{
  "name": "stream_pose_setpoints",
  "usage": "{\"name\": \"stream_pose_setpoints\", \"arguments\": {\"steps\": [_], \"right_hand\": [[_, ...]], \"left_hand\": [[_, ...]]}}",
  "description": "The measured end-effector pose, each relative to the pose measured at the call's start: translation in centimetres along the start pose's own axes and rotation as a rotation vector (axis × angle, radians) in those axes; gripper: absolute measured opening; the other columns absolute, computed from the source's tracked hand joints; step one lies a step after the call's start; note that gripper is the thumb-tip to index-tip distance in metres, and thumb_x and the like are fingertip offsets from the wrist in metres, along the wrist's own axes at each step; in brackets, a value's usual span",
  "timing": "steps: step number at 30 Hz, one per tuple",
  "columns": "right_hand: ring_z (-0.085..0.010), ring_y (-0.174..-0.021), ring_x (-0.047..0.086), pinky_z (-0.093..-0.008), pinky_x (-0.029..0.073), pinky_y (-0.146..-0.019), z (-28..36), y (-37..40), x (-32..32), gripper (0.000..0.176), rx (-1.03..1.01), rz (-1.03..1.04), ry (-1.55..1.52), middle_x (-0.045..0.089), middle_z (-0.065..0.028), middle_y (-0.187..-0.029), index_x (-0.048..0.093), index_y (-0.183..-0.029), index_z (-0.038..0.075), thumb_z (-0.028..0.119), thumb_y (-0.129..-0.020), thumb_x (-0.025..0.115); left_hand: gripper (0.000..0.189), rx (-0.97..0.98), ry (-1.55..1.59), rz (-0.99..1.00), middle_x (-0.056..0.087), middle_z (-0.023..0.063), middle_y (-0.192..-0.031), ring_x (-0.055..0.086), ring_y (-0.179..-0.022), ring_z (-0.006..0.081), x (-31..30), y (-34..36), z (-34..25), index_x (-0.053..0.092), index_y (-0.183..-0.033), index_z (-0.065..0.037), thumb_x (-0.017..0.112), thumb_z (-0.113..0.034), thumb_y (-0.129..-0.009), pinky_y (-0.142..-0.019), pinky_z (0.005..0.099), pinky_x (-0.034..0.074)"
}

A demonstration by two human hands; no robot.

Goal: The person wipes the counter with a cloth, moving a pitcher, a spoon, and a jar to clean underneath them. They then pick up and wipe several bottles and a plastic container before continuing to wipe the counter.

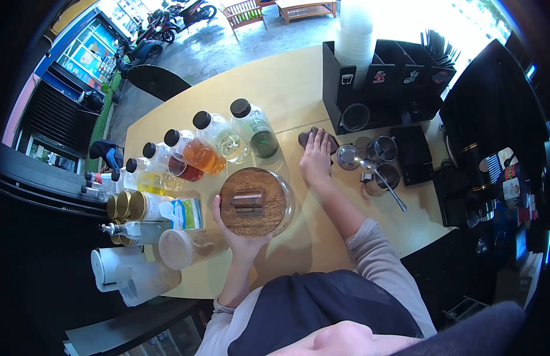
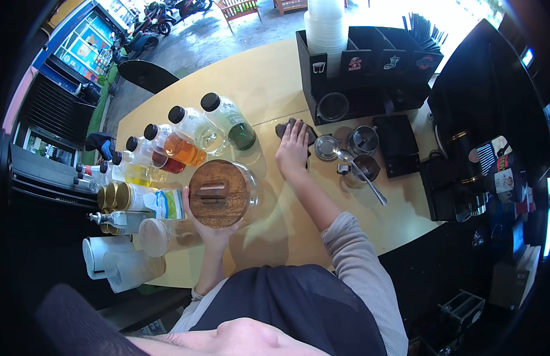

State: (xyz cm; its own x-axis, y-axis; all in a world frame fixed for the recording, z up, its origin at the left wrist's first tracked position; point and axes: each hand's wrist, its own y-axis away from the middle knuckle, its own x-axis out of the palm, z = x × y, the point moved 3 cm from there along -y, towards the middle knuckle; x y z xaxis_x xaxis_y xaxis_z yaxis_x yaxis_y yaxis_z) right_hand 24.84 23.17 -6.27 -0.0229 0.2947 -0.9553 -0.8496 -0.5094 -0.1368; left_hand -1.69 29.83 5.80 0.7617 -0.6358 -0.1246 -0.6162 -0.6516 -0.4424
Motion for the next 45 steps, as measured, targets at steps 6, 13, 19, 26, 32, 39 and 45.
{"name": "stream_pose_setpoints", "arguments": {"steps": [6,13,19,26,32,39,45], "right_hand": [[-0.044,-0.15,0.023,-0.05,0.019,-0.123,-0.3,-4.4,1.0,0.063,0.031,-0.13,0.017,0.024,-0.0284,-0.161,0.033,-0.151,-0.007,0.017,-0.094,0.045],[-0.0374,-0.146,0.035,-0.0455,0.024,-0.123,0.2,-8.9,1.6,0.053,-0.183,-0.128,-0.159,0.039,-0.0206,-0.157,0.053,-0.142,0.001,0.013,-0.09,0.052],[-0.0305,-0.143,0.041,-0.0426,0.03,-0.121,0.9,-8.6,0.7,0.046,-0.364,-0.134,-0.277,0.051,-0.01,-0.151,0.068,-0.129,0.015,0.006,-0.086,0.054],[-0.0321,-0.142,0.043,-0.0433,0.035,-0.119,0.8,-5.5,0.1,0.049,-0.457,-0.091,-0.328,0.051,-0.009,-0.15,0.067,-0.13,0.02,0.004,-0.086,0.053],[-0.0317,-0.141,0.045,-0.0425,0.036,-0.119,0.2,-0.3,-1.7,0.047,-0.504,-0.055,-0.39,0.054,-0.0089,-0.148,0.068,-0.13,0.019,0.005,-0.085,0.059],[-0.0399,-0.146,0.034,-0.0485,0.026,-0.121,0.0,4.6,-1.6,0.057,-0.3,-0.12,-0.214,0.039,-0.0196,-0.157,0.051,-0.145,0.005,0.023,-0.091,0.056],[-0.04,-0.15,0.025,-0.0483,0.023,-0.123,-0.2,1.8,-0.5,0.06,-0.158,-0.087,-0.142,0.028,-0.0224,-0.162,0.037,-0.152,-0.002,0.025,-0.099,0.047]], "left_hand": [[0.136,0.015,-0.071,-0.043,0.031,0.0154,-0.146,0.044,-0.134,0.0301,0.0,0.0,0.3,0.014,-0.156,-0.005,0.098,-0.03,-0.051,-0.113,0.0434,0.041],[0.138,-0.022,-0.085,-0.027,0.031,0.0152,-0.147,0.042,-0.136,0.0295,-0.1,0.1,0.2,0.011,-0.156,-0.006,0.098,-0.031,-0.052,-0.113,0.0443,0.041],[0.139,-0.028,-0.058,-0.03,0.033,0.0158,-0.147,0.044,-0.135,0.0304,-0.1,0.2,0.3,0.01,-0.157,-0.006,0.098,-0.036,-0.053,-0.112,0.0448,0.043],[0.137,-0.042,0.005,-0.024,0.033,0.0158,-0.147,0.044,-0.135,0.0304,-0.2,0.3,0.8,0.01,-0.157,-0.008,0.097,-0.029,-0.054,-0.112,0.0452,0.043],[0.133,0.019,-0.032,-0.005,0.033,0.0165,-0.147,0.044,-0.135,0.0306,0.1,-0.1,0.1,0.011,-0.157,-0.008,0.094,-0.015,-0.054,-0.112,0.0452,0.043],[0.132,-0.009,0.069,-0.003,0.033,0.0169,-0.147,0.045,-0.135,0.031,0.4,-0.2,-0.2,0.01,-0.157,-0.008,0.095,-0.017,-0.055,-0.112,0.0454,0.043],[0.133,-0.017,0.054,-0.009,0.033,0.0167,-0.147,0.044,-0.135,0.0313,0.1,0.0,0.1,0.01,-0.157,-0.008,0.096,-0.021,-0.055,-0.113,0.0453,0.043]]}}
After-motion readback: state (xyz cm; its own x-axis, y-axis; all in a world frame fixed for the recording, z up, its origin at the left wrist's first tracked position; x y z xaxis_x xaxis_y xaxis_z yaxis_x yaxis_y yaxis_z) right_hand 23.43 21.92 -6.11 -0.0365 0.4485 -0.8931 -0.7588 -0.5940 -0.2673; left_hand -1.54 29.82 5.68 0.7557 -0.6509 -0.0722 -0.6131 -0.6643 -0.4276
